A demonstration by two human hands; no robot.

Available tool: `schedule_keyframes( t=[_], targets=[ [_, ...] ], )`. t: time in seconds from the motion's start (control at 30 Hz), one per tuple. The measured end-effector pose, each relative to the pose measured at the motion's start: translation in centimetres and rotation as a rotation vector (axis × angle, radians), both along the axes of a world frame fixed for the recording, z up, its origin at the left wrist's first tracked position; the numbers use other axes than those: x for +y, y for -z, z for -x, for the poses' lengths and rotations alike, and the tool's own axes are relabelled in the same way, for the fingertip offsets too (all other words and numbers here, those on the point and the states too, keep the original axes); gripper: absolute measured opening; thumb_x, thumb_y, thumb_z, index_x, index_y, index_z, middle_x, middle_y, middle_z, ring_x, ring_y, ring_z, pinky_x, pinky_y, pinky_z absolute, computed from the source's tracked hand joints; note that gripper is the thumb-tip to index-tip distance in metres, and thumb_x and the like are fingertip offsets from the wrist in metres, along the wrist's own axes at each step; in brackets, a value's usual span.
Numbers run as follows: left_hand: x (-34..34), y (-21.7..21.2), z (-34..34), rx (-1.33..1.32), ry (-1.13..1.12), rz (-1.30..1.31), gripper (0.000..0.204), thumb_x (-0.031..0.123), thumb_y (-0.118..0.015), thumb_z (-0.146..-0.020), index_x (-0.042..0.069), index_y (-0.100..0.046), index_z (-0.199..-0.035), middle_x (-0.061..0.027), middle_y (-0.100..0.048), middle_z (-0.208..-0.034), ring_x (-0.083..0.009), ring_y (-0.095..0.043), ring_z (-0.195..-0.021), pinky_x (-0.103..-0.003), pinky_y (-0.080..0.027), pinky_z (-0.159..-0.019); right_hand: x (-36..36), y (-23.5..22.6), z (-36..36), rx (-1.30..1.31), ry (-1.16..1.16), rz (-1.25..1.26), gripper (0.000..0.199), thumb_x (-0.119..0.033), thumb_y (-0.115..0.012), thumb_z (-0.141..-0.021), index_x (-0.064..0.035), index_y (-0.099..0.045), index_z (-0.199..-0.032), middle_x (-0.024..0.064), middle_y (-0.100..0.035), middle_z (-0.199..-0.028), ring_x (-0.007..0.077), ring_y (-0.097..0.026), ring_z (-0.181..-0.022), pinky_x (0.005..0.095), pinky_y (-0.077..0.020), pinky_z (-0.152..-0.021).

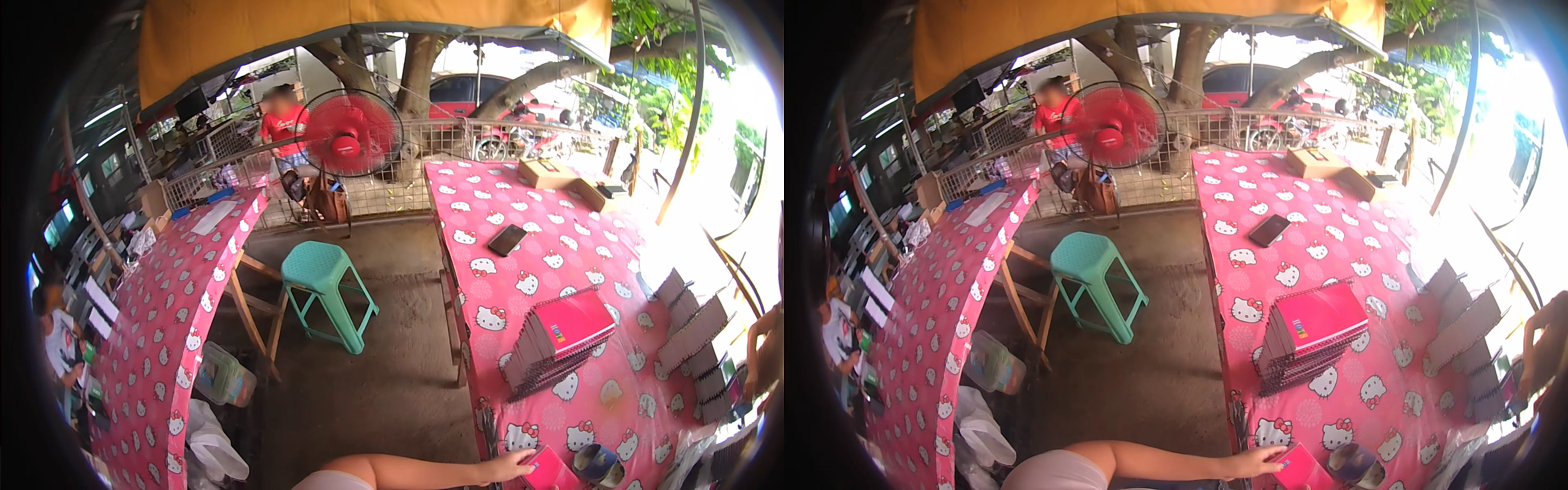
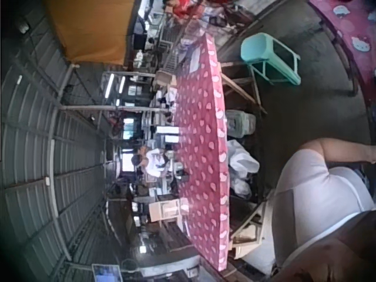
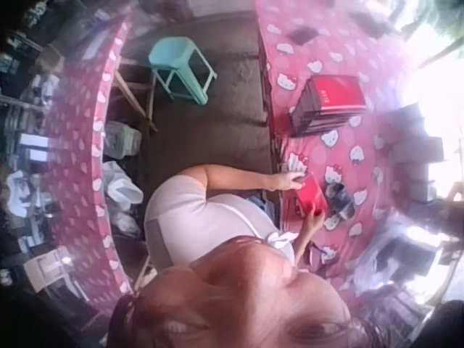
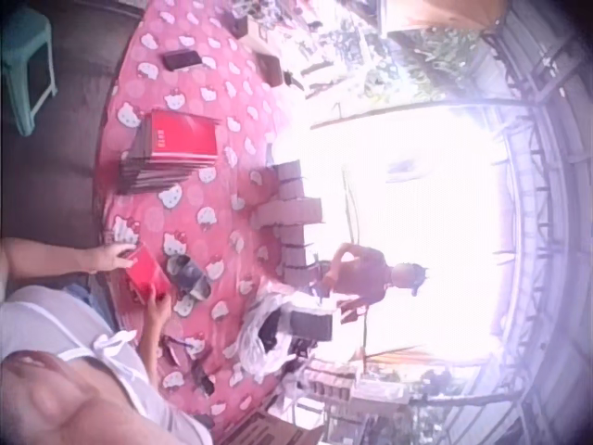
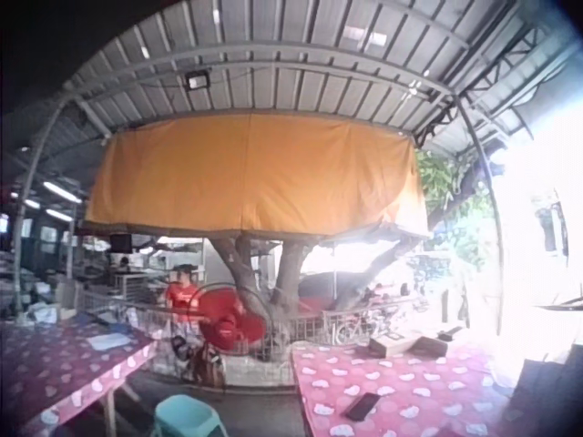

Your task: The person uses a pair of pliers to trim and tuck the ends of wire spirals on several notebooks, handling them one at a time and placing them into stacks on the table.

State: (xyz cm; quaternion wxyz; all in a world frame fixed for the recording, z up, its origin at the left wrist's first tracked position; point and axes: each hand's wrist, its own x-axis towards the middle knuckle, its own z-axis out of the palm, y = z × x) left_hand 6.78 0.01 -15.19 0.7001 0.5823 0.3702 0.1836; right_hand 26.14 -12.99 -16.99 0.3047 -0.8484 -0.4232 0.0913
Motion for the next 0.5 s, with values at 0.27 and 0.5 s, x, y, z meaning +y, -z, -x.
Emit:
schedule_keyframes(
  t=[0.27, 0.5],
  targets=[
    [0.3, -0.4, -0.7, 0.023, -0.066, -0.162, 0.077, 0.027, -0.062, -0.089, 0.001, -0.019, -0.147, -0.0212, -0.03, -0.148, -0.0294, -0.029, -0.138, -0.037, -0.026, -0.112, -2.1, -3.0, -1.1, 0.14, 0.068, -0.434, 0.033, -0.005, -0.071, -0.078, 0.0031, -0.055, -0.107, 0.0103, -0.064, -0.087, 0.0213, -0.059, -0.077, 0.0332, -0.0503, -0.078],
    [-2.9, -0.7, -4.2, -0.262, -0.178, -0.577, 0.057, 0.016, -0.061, -0.087, 0.022, -0.041, -0.14, -0.0131, -0.037, -0.142, -0.0313, -0.039, -0.131, -0.052, -0.024, -0.112, -4.9, -3.0, -5.8, 0.016, 0.135, -0.24, 0.03, -0.013, -0.069, -0.081, 0.0016, -0.057, -0.105, 0.012, -0.063, -0.09, 0.024, -0.059, -0.08, 0.0361, -0.0501, -0.079]
  ],
)
